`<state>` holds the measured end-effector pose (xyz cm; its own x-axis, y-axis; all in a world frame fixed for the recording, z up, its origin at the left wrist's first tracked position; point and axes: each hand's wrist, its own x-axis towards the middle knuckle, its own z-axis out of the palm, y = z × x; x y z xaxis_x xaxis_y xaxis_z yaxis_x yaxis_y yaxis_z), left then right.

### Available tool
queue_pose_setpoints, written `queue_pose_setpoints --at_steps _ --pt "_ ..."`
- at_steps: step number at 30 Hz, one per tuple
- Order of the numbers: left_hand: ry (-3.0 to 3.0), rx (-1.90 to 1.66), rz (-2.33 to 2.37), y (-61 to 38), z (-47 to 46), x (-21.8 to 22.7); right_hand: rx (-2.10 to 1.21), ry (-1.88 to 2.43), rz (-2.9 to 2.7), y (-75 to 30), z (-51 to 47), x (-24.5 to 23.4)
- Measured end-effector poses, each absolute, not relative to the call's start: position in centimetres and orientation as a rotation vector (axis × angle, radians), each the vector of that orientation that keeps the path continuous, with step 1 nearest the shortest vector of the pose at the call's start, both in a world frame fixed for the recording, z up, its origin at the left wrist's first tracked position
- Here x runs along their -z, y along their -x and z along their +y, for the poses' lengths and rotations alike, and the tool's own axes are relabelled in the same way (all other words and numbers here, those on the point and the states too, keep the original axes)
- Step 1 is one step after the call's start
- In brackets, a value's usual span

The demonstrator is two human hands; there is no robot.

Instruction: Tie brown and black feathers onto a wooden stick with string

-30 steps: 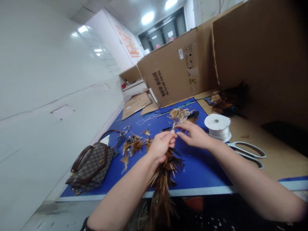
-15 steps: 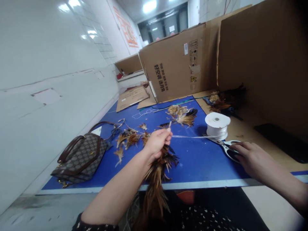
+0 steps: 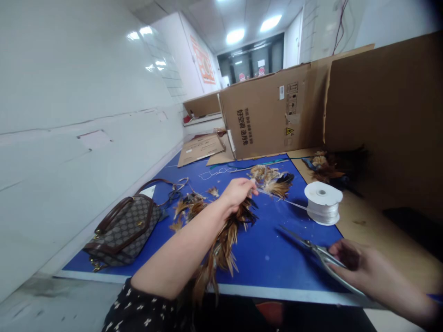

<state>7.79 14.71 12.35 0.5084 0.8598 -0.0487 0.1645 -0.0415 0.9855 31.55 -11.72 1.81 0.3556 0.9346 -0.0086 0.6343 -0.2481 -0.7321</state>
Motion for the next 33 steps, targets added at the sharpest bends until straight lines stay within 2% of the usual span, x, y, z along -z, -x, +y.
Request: queue_pose_setpoints --at_steps 3,6,8,15,28,33 --pt "-1.479 -0.720 0.910 -8.0 15.0 -11.6 -1.120 1.781 -1.073 -28.2 -11.3 -1.4" --pt "-1.408 -0.727 0.922 -8.0 15.1 -10.8 -1.439 1.609 -0.849 -24.7 -10.6 -2.0" --pt "-1.376 -0.730 0.916 -7.9 15.1 -10.5 -1.512 1.440 -0.735 -23.0 -9.9 -2.6" --pt "-1.358 -0.730 0.862 -7.3 14.7 -10.0 -1.543 1.145 -0.640 -21.5 -6.7 -3.9" --pt "-1.305 -0.699 0.894 -6.4 14.3 -9.8 -1.403 1.437 -0.670 -22.6 -4.5 -3.6" --pt "-1.333 -0.689 0.893 -6.3 14.0 -9.5 -1.426 1.278 -0.699 -23.0 -3.7 -4.1"
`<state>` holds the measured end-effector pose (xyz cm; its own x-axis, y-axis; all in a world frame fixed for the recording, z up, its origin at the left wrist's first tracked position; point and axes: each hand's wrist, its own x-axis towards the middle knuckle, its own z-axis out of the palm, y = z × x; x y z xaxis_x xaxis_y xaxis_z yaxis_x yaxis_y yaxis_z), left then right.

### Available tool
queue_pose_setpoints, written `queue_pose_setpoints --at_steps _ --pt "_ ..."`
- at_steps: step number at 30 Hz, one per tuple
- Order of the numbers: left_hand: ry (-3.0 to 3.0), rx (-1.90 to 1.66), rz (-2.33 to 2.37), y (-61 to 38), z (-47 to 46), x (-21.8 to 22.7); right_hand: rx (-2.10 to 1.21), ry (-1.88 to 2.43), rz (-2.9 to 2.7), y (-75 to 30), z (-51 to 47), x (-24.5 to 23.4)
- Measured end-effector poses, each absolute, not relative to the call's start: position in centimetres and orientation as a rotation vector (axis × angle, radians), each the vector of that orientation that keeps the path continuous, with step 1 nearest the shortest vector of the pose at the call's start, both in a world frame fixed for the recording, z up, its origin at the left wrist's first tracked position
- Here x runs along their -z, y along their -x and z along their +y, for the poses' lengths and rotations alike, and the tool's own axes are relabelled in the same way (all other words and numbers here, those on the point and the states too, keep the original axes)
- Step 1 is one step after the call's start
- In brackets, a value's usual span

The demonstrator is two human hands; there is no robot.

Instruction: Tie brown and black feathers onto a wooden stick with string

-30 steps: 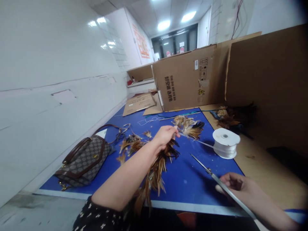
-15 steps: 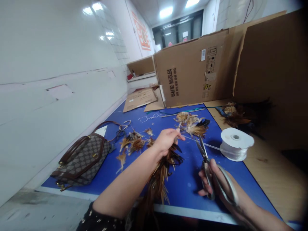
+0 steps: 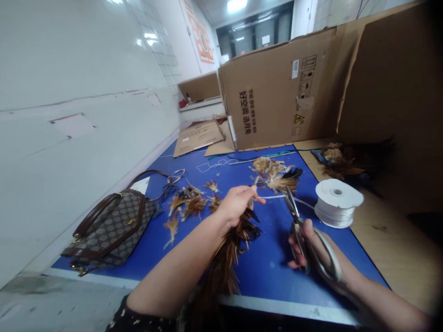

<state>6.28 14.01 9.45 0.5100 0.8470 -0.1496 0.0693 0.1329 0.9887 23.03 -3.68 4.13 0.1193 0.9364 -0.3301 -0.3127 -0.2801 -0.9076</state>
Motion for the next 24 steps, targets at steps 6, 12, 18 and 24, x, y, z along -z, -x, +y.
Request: queue_pose_setpoints --at_steps 6,12,18,24 --pt "-1.339 -0.664 0.892 -6.1 13.6 -9.2 -1.478 1.260 -0.668 -23.3 -3.1 -3.9" --pt "-1.342 -0.633 0.893 -6.1 13.2 -8.7 -1.493 1.248 -0.665 -22.5 -3.3 -3.4" --pt "-1.361 -0.601 0.897 -5.9 12.5 -8.6 -1.476 1.223 -0.676 -22.2 -3.3 -3.6" --pt "-1.360 -0.601 0.896 -5.4 12.4 -8.2 -1.473 1.267 -0.651 -21.9 -3.4 -3.4"
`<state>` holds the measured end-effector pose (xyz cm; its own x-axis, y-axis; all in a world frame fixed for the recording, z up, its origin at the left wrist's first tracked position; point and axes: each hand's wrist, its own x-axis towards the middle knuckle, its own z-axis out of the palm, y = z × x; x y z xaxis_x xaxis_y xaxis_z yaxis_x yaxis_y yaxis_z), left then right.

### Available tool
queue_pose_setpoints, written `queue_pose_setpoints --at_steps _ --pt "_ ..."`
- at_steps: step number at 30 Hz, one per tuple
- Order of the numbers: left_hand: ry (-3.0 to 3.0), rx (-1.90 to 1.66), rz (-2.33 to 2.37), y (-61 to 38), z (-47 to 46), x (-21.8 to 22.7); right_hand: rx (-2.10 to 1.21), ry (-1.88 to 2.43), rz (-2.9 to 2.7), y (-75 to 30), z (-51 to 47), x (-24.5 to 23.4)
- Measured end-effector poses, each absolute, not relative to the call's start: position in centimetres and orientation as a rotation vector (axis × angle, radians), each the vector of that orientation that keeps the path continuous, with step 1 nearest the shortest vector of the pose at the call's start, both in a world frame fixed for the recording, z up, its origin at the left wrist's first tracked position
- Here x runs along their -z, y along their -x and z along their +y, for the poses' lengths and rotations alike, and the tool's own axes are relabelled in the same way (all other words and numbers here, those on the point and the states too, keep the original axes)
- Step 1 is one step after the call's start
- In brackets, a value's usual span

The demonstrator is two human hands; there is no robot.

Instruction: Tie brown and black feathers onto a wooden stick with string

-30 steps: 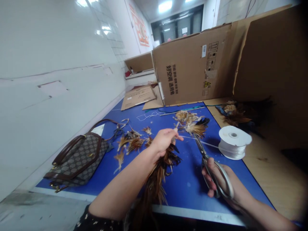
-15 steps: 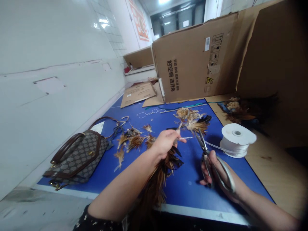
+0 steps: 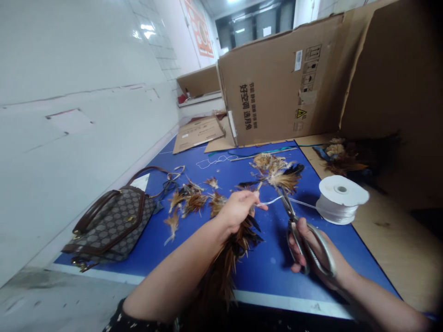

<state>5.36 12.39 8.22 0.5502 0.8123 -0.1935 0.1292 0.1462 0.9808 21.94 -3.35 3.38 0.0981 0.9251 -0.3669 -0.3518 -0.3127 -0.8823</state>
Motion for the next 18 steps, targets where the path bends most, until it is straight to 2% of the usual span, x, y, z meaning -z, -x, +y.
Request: queue_pose_setpoints --at_steps 6,10,14,18 --pt "-1.327 -0.617 0.907 -4.7 12.5 -8.0 -1.378 1.472 -0.655 -22.8 -2.4 -3.3" --pt "-1.257 -0.650 0.912 -4.3 12.5 -7.8 -1.317 1.727 -0.923 -25.6 -0.9 -3.2" --pt "-1.214 -0.642 0.892 -4.3 12.1 -7.5 -0.769 2.057 -1.542 -27.9 0.3 -3.2" --pt "-1.197 -0.634 0.887 -4.8 11.5 -6.9 -0.338 2.123 -1.874 -28.1 0.3 -3.1"
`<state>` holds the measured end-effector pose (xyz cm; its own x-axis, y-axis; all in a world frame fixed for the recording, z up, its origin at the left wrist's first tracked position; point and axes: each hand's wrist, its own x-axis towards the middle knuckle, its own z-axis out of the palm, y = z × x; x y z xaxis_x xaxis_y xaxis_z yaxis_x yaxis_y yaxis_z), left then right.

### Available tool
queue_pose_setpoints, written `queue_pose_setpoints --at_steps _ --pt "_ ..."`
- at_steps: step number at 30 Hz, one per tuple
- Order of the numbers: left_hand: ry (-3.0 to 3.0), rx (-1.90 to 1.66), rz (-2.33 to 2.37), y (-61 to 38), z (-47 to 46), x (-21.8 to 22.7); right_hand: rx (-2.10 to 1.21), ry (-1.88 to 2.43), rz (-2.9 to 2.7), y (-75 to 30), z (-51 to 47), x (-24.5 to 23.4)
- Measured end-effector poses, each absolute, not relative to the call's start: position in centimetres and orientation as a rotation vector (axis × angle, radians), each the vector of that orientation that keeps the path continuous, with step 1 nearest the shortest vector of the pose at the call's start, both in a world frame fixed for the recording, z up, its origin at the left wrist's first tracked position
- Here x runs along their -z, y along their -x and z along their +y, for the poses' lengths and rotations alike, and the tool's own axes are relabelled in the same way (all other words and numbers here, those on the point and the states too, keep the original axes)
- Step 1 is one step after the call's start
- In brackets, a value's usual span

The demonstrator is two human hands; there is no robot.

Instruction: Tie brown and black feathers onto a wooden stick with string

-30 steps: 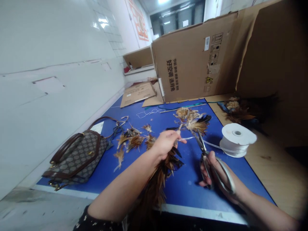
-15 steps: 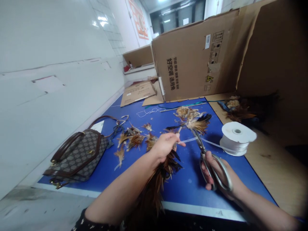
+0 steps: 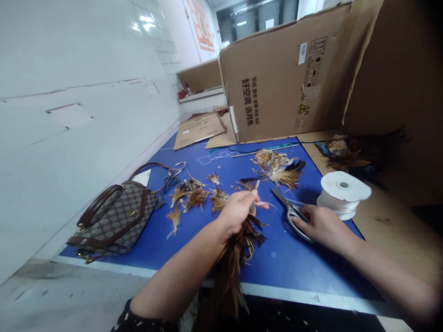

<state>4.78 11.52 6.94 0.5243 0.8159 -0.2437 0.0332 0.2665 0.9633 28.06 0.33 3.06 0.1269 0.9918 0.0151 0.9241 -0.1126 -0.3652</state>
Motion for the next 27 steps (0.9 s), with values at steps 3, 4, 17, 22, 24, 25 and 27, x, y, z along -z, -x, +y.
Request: queue_pose_setpoints --at_steps 3,4,17,22,24,25,27 --pt "-1.205 -0.638 0.877 -5.1 11.1 -6.6 -0.104 2.141 -2.004 -27.7 -0.1 -3.2" --pt "-1.208 -0.635 0.869 -5.2 10.9 -6.5 -0.004 2.102 -2.054 -27.6 -0.2 -3.3" --pt "-1.339 -0.596 0.828 -5.5 7.9 -7.0 -1.213 1.349 -1.383 -24.1 -2.0 -4.3" --pt "-1.292 -0.627 0.824 -5.4 7.1 -6.9 -1.250 1.367 -1.211 -24.3 -3.0 -2.8" --pt "-1.264 -0.656 0.787 -5.5 6.7 -6.7 -1.331 1.356 -1.109 -24.1 -3.1 -2.1" --pt "-1.263 -0.666 0.764 -5.5 6.4 -6.6 -1.371 1.357 -1.059 -24.0 -3.1 -1.8" --pt "-1.272 -0.678 0.720 -5.5 5.8 -6.5 -1.453 1.357 -0.976 -23.7 -2.9 -1.4"
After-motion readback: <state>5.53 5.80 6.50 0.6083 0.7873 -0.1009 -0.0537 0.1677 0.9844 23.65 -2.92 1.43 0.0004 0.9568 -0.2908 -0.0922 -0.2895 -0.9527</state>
